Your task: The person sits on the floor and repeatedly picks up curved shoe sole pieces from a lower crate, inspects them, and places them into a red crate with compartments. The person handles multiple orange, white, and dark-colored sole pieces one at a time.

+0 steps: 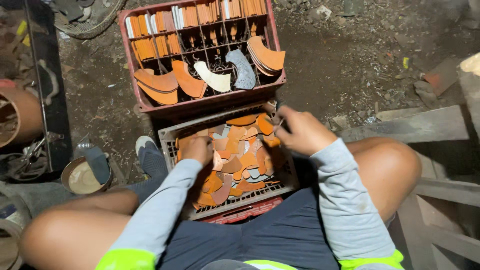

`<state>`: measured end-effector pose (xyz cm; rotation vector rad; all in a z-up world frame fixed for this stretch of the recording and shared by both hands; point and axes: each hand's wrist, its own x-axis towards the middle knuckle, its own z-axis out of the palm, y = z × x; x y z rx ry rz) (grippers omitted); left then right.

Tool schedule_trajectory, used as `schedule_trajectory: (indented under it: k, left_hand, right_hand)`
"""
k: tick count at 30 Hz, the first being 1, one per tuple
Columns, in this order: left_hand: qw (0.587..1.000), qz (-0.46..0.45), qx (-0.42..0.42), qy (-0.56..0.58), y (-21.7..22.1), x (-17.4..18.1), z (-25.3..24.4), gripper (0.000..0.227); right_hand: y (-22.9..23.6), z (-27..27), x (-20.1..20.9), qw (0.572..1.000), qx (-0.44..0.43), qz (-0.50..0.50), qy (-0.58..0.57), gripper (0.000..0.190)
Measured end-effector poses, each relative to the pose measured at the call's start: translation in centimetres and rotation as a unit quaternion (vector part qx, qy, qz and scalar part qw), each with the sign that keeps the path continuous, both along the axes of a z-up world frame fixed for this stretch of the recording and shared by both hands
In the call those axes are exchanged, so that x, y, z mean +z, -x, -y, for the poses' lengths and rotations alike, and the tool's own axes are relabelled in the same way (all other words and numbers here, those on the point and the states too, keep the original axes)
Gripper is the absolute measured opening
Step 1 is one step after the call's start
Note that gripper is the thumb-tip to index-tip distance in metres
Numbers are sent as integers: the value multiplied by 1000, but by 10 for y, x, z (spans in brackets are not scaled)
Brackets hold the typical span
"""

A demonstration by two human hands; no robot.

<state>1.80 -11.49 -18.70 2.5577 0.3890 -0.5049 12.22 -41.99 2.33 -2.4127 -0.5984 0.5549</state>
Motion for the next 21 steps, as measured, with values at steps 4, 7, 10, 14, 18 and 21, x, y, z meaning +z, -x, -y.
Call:
schedule_trajectory:
  k: [4,7,10,14,18,21]
  left_hand:
    - [993,18,19,-119,-44,-51,34,30]
    - [991,11,36,-129,-59,-82,41,30]
    - [984,44,-50,-163,-58,-94,22,24]
    - [977,-34,-102,-185,-27,-47,-42,23]
    - [985,-93,-7,-148,7,32,-81,45]
    - [995,6,41,-95,15,73,-68,41]
  right_hand:
    - [5,-13,-10,997,66,-34,-5,31]
    - [3,-12,-16,995,74,-62,4,28]
    - [0,-6,-19,996,64,-53,11,28]
    - [-2,-1,-21,998,48,-37,0,31]
    - [6,-6,-39,998,49,-35,6,33]
    - [11,-19,-64,996,40,-29,-69,32]
